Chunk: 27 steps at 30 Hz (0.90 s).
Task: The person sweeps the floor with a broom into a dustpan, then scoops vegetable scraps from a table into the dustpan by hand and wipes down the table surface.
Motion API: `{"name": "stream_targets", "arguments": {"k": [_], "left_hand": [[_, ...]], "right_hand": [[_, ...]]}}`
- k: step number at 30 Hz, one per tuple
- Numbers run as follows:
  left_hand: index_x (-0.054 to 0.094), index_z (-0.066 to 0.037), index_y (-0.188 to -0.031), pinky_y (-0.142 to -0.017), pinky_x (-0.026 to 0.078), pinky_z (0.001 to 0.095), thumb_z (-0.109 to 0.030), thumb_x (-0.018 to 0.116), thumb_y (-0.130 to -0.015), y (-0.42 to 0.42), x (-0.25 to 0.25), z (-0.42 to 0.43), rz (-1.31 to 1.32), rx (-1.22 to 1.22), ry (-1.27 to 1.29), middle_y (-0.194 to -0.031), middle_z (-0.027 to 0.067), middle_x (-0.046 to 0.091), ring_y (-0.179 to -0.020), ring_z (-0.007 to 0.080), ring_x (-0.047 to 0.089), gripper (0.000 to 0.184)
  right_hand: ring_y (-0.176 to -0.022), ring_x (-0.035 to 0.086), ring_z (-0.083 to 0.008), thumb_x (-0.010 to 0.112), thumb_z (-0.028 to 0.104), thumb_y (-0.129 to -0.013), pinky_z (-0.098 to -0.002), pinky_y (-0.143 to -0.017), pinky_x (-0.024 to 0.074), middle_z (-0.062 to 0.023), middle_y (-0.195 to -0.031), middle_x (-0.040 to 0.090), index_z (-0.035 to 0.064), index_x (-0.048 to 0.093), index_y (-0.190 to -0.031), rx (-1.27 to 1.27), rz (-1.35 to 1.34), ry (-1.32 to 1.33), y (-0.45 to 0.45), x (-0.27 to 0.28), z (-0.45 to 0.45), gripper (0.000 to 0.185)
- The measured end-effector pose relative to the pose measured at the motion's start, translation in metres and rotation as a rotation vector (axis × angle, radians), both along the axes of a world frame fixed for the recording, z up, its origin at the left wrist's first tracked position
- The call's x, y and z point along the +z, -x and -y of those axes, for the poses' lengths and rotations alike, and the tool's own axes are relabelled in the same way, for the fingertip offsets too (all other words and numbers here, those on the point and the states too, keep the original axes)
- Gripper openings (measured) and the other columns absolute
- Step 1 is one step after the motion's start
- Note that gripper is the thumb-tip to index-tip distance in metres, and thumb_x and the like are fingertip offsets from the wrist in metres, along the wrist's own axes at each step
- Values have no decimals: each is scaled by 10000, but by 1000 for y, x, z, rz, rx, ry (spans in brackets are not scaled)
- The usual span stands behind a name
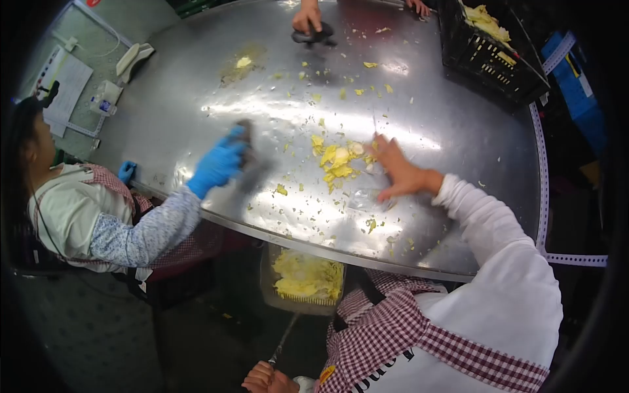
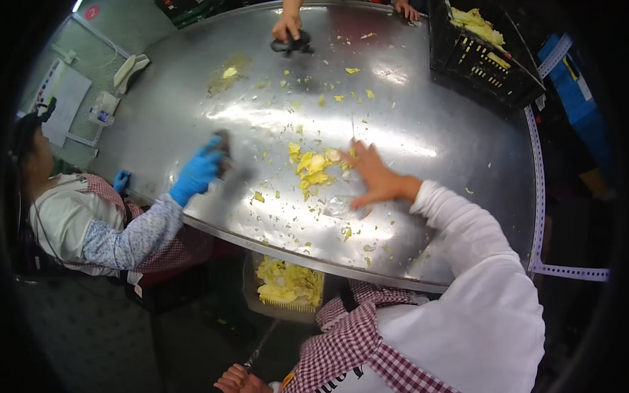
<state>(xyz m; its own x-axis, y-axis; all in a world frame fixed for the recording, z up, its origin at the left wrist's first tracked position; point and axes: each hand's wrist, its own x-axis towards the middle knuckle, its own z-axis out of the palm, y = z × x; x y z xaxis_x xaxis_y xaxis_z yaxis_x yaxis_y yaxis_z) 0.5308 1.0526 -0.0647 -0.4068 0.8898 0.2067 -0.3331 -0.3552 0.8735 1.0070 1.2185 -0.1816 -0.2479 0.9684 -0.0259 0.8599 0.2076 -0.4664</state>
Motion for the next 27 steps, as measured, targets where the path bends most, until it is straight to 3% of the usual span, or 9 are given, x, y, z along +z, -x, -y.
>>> {"name": "stream_targets", "arguments": {"k": [9,10,11,13,14,18,23,25,27], "left_hand": [[269,-136,-564,-490,229,280,-253,321,-965,4,2,21,-64,14,-47,-507,-16,209,-467,113,213,421],[269,-134,-565,-486,228,280,-253,320,-965,5,-1,25,-94,-4,-65,-505,-15,209,-464,116,213,420],[269,-134,-565,-486,228,280,-253,320,-965,9,-4,26,-99,-2,-59,-505,-15,209,-464,116,213,420],[400,-89,-618,-426,308,240,-225,397,-944,15,-12,28,-83,-36,-43,-528,18,354,-430,105,324,353],[217,-146,-577,-428,172,232,-272,315,-973,14,-15,29,-197,19,-3,-455,-29,155,-407,74,135,427],[254,-139,-563,-420,203,222,-278,282,-977,22,-18,26,-186,-43,-65,-462,-23,210,-399,77,170,438],[242,-139,-562,-445,217,239,-269,280,-976,34,-14,27,-87,-33,-134,-469,-15,212,-402,89,174,435],[236,-141,-561,-446,211,243,-269,284,-975,36,-16,33,-77,-43,-159,-472,-17,206,-404,91,170,436],[241,-130,-560,-417,187,240,-253,388,-940,38,-14,34,-52,-20,-199,-464,-23,197,-387,78,179,426]], "right_hand": [[-1303,13,-487,590,736,-574,-625,-1006,20,-229,-1442,83,272,132,-1416,73,89,-115,78,-11,-116,1065],[-1307,122,-438,624,607,-638,-581,-1026,89,-167,-1423,228,265,296,-1370,128,94,-182,80,-14,-118,872],[-1307,122,-438,624,607,-638,-581,-1026,89,-167,-1423,228,265,296,-1370,130,89,-177,87,-18,-113,872],[-1248,293,-370,635,401,-688,-506,-1005,208,-134,-1323,398,223,499,-1224,221,-81,-274,99,-26,-100,581],[-1114,424,-313,647,183,-659,-433,-926,301,-101,-1187,503,174,598,-1050,151,-218,-330,105,-30,-84,394],[-960,474,-297,662,28,-589,-398,-819,374,-112,-1013,549,146,596,-1017,-87,-14,-397,140,-14,-28,449],[-839,528,-351,618,54,-662,-395,-717,453,-168,-906,577,88,604,-976,-308,149,-325,103,-15,-28,316],[-733,579,-297,592,37,-704,-348,-659,473,-146,-836,603,44,596,-975,-700,-247,-160,77,-11,-34,271],[-665,587,-211,568,30,-729,-293,-595,473,-103,-816,612,15,594,-976,-769,-1033,82,74,8,-32,249]]}}
